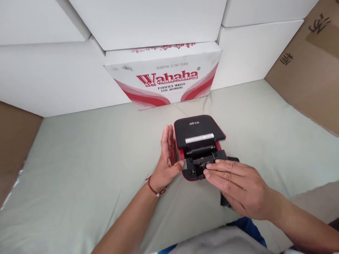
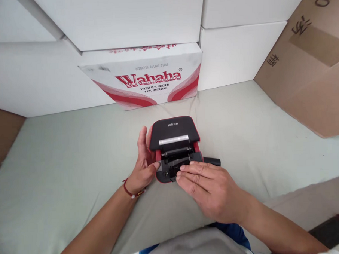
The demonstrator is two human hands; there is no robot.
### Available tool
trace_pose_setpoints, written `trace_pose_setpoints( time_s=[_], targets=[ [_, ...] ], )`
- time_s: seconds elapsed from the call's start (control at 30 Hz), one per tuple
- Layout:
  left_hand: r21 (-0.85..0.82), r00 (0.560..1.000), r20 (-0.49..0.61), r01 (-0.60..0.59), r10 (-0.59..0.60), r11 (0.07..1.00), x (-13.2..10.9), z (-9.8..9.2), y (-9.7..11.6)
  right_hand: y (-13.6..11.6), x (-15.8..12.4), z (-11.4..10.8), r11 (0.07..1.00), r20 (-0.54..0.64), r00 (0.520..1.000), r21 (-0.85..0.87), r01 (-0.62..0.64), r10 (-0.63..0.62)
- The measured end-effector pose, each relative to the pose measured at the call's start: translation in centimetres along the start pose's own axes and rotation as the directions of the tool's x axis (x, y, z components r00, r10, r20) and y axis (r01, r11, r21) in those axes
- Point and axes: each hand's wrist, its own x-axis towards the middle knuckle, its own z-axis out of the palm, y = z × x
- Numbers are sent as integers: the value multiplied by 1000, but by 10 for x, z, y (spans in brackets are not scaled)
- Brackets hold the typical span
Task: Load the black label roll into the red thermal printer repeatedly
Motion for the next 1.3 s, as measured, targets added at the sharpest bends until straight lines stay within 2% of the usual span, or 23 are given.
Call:
trace_pose_setpoints(
  time_s=[0.07,0.13,0.2,0.23,0.27,0.3,0.37,0.4,0.43,0.5,0.6,0.67,0.7,0.77,0.83,0.9,0.93,0.97,1.03,1.1,1.17,1.2,1.3],
  targets=[
    [-5,1000,18,13,-13,1000,2,0,0,4,9,-4,1000,-23,1000,7,2,-2],
    [-16,999,30,26,-25,1000,3,2,1,10,24,-10,998,-36,997,21,-62,63],
    [-38,999,33,34,-33,999,5,3,3,18,44,-15,981,34,981,-20,-192,192],
    [-49,999,32,37,-35,998,5,3,3,22,56,-16,959,122,953,-87,-268,278],
    [-58,999,29,41,-40,997,5,3,4,27,70,-16,925,231,900,-185,-331,369],
    [-65,999,27,48,-46,997,6,3,4,30,83,-15,885,339,826,-290,-364,450],
    [-70,998,27,53,-51,996,6,2,3,37,108,-9,813,502,650,-459,-359,571],
    [-67,998,29,51,-49,996,5,1,2,39,119,-4,791,546,582,-505,-344,602],
    [-63,999,30,45,-44,997,5,1,1,41,127,1,781,573,539,-529,-332,618],
    [-49,999,34,29,-27,998,5,0,0,44,138,12,774,594,503,-544,-325,629],
    [-32,999,35,14,-13,999,6,-1,-1,42,141,19,768,595,491,-549,-330,636],
    [-30,999,31,11,-11,999,7,0,0,35,135,13,750,570,496,-564,-345,656],
    [-35,999,32,11,-10,999,7,0,0,31,130,6,742,542,517,-565,-360,663],
    [-55,999,35,10,-8,998,8,1,0,21,114,-17,757,458,615,-508,-410,641],
    [-73,1000,30,7,-5,997,8,1,0,17,90,-49,815,357,740,-359,-454,569],
    [-79,1000,19,10,-9,997,8,1,-1,23,58,-80,848,313,789,-219,-482,529],
    [-83,1000,16,15,-14,996,8,1,-1,30,40,-93,840,292,789,-220,-495,541],
    [-88,1000,16,21,-19,996,8,0,-1,39,20,-103,817,292,763,-252,-520,576],
    [-100,999,16,32,-30,994,8,0,-1,58,-19,-111,740,322,668,-348,-576,671],
    [-104,999,8,41,-40,994,8,1,1,74,-50,-105,666,393,538,-415,-619,745],
    [-102,999,-5,50,-51,993,9,1,3,81,-67,-90,629,417,475,-437,-643,775],
    [-105,998,-10,53,-54,993,9,2,4,80,-70,-81,619,397,478,-428,-659,784],
    [-127,998,-8,65,-66,990,9,3,8,68,-62,-54,637,319,554,-301,-710,769]
  ],
)
